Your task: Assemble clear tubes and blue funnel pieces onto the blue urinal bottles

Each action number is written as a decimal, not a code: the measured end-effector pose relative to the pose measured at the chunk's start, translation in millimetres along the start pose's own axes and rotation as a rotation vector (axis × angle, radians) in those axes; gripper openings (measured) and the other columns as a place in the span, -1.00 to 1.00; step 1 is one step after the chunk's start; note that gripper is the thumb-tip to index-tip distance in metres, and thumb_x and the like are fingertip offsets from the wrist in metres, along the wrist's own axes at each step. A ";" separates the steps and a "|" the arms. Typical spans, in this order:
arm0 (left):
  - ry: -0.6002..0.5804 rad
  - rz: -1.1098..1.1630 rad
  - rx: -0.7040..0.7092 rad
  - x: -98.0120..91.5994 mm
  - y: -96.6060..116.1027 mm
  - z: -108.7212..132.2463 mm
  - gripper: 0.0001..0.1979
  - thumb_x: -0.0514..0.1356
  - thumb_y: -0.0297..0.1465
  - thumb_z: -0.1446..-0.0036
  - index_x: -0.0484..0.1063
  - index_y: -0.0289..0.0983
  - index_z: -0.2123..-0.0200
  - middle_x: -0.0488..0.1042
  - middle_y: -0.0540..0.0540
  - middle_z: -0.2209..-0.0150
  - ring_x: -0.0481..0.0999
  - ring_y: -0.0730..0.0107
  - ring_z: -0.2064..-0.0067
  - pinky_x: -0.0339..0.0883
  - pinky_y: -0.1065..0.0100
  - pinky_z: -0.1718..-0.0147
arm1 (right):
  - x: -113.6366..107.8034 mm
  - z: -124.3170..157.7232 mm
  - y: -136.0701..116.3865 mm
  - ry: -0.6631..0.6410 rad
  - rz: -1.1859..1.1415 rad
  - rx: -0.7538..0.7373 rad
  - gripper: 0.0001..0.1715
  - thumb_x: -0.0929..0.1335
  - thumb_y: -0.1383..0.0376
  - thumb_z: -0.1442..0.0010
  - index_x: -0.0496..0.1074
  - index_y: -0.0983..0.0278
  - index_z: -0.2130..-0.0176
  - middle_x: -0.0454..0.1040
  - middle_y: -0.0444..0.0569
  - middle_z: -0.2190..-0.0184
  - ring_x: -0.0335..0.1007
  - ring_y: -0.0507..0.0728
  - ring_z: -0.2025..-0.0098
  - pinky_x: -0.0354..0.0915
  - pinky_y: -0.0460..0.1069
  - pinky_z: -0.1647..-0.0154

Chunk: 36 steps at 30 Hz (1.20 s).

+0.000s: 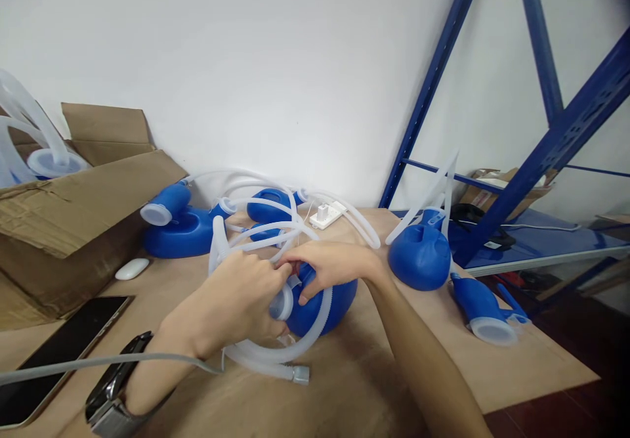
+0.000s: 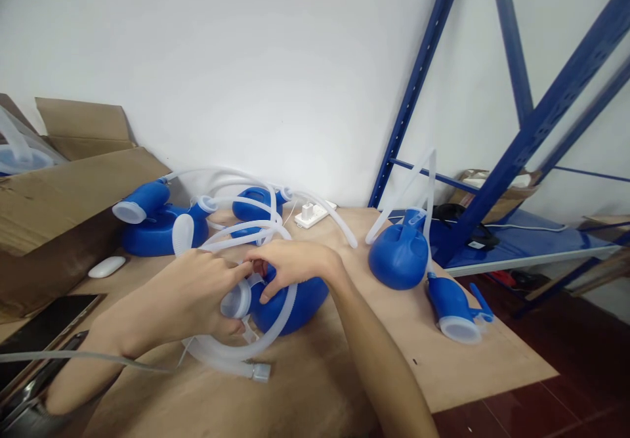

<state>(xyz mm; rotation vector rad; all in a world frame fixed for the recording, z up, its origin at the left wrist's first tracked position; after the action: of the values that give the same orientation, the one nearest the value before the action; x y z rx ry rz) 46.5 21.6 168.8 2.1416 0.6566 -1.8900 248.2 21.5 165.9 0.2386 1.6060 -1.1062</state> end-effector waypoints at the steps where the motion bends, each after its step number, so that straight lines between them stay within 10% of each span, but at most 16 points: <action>1: -0.041 -0.028 -0.004 -0.2 -1.5 -0.2 -0.52 0.43 -0.11 0.04 0.60 -0.24 0.09 0.67 -0.25 0.17 0.66 -0.08 0.21 0.44 0.12 0.27 | -0.6 0.5 3.4 -0.002 -0.058 -0.012 -0.55 0.54 0.38 -0.09 0.48 0.30 0.01 0.55 -0.08 0.19 0.49 0.09 0.16 0.37 -0.05 0.12; 13: -0.160 0.028 -0.113 -7.8 -27.0 -1.5 -0.37 0.36 -0.22 -0.02 0.48 -0.13 -0.21 0.67 -0.14 0.22 0.64 -0.03 0.29 0.34 0.19 0.33 | 11.3 -20.0 5.7 0.222 0.085 -0.100 -0.88 0.38 0.45 -0.15 0.54 0.30 0.28 0.44 -0.18 0.46 0.27 0.00 0.44 0.20 -0.08 0.39; 22: -0.254 0.041 -0.150 -8.0 -32.3 -1.9 -0.37 0.39 -0.17 0.05 0.51 -0.16 -0.14 0.62 -0.12 0.29 0.59 -0.02 0.29 0.30 0.20 0.32 | 14.5 -25.6 32.7 0.272 -0.182 -0.058 -0.40 0.20 0.63 -0.06 0.63 0.30 0.09 0.66 -0.04 0.11 0.59 0.07 0.16 0.41 -0.10 0.21; 27: -0.269 0.023 -0.130 -8.5 -28.8 -1.9 -0.55 0.37 -0.12 0.01 0.59 -0.21 0.07 0.61 -0.13 0.32 0.58 0.04 0.34 0.29 0.19 0.31 | 18.4 -27.3 33.6 0.298 -0.234 -0.032 -0.69 0.36 0.32 -0.32 0.61 0.28 -0.01 0.68 -0.02 0.15 0.59 0.11 0.17 0.43 -0.05 0.14; 36: -0.236 0.012 -0.092 -1.6 -28.4 -10.0 -0.48 0.31 0.07 0.00 0.60 -0.25 0.20 0.63 -0.20 0.31 0.62 -0.05 0.31 0.35 0.11 0.24 | 19.0 -26.4 35.9 0.225 -0.232 -0.063 -0.50 0.56 0.09 -0.14 0.60 0.29 -0.01 0.63 -0.03 0.22 0.54 0.11 0.20 0.42 -0.05 0.15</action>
<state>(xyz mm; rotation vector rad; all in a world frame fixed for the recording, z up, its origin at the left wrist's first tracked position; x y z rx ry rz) 42.2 50.7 175.7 1.8263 0.6651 -2.0221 247.4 53.4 129.4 0.1409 1.9027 -1.2368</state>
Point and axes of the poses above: each hand's wrist, its own z-axis away from the middle knuckle, its own x-axis out of the palm, y = z × x, the point moved 1 cm from there along -z, towards the middle knuckle
